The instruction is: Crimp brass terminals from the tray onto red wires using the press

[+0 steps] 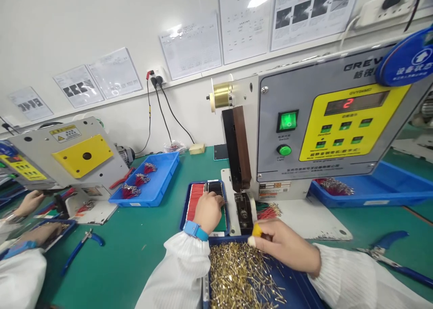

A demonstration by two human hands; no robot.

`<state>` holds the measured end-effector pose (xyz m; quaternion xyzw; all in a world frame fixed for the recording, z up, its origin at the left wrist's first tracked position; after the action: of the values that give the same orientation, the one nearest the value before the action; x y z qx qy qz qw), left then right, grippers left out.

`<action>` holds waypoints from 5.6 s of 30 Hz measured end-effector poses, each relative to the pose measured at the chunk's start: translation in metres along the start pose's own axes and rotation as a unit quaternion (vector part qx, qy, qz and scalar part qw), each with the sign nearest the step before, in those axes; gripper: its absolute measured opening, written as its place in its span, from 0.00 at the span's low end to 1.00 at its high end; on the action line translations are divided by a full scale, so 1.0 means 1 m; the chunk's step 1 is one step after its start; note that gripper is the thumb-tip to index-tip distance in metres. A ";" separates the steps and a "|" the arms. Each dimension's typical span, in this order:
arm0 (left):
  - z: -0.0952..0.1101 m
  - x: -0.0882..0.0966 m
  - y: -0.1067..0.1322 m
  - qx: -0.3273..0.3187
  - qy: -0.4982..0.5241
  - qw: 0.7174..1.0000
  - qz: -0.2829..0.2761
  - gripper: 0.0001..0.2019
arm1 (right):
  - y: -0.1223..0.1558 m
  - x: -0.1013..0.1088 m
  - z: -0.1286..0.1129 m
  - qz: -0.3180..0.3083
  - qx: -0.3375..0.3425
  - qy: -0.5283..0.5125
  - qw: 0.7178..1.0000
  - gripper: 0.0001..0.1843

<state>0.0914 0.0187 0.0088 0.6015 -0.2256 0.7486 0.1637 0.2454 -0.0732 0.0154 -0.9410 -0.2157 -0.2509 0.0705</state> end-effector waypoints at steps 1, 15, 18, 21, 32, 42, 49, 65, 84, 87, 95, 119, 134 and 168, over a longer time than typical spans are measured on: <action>0.000 0.002 0.001 0.000 0.003 1.000 0.010 0.14 | -0.003 0.003 0.003 -0.006 -0.025 -0.047 0.999 0.26; -0.025 0.011 -0.002 0.070 0.026 0.996 0.054 0.11 | -0.035 0.046 -0.004 -0.122 -0.131 -0.298 0.938 0.18; -0.025 0.011 -0.007 0.072 0.014 0.996 0.044 0.12 | -0.037 0.045 0.010 -0.055 -0.143 -0.323 0.934 0.18; -0.027 0.010 -0.013 0.073 0.011 0.997 0.032 0.12 | -0.041 0.045 0.009 -0.004 -0.125 -0.341 0.932 0.18; -0.026 0.006 -0.016 0.079 -0.015 0.996 0.046 0.10 | -0.049 0.048 0.003 0.101 -0.069 -0.265 0.957 0.20; 0.005 0.038 0.006 -0.038 -0.020 0.965 0.259 0.08 | -0.044 0.052 0.003 0.112 -0.068 -0.196 0.972 0.15; 0.042 0.055 0.021 -0.168 0.019 0.919 0.357 0.07 | -0.048 0.051 0.008 0.124 -0.079 -0.205 0.968 0.13; 0.046 0.052 0.024 -0.183 0.027 0.916 0.356 0.09 | -0.051 0.049 0.014 0.126 -0.058 -0.267 0.954 0.18; 0.048 0.053 0.024 -0.182 0.021 0.920 0.347 0.08 | -0.048 0.049 0.007 0.126 -0.060 -0.249 0.958 0.21; 0.048 0.053 0.023 -0.181 0.020 0.919 0.349 0.09 | -0.049 0.049 0.007 0.130 -0.053 -0.247 0.959 0.20; 0.048 0.054 0.025 -0.177 0.031 0.918 0.354 0.09 | -0.049 0.049 0.008 0.137 -0.059 -0.249 0.957 0.19; 0.048 0.054 0.027 -0.175 0.033 0.913 0.366 0.08 | -0.049 0.046 0.012 0.183 -0.077 -0.221 0.955 0.19; 0.048 0.051 0.026 -0.178 0.027 0.916 0.359 0.09 | -0.049 0.045 0.014 0.188 -0.082 -0.227 0.952 0.18; 0.047 0.049 0.025 -0.166 0.027 0.922 0.348 0.08 | -0.041 0.043 0.003 0.289 -0.015 -0.151 0.945 0.10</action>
<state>0.1066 -0.0290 0.0611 0.4283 -0.5377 0.7263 -0.0037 0.2625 -0.0198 0.0355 -0.9908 0.0609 -0.0778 0.0923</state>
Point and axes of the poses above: each hand's wrist, its own y-axis away from the middle knuckle, its own x-axis out of the back of the hand, z = x × y, the point moved 6 cm from there along -y, towards the middle knuckle, and after that the axes turned 7 degrees about -x, right-handed, at the moved point
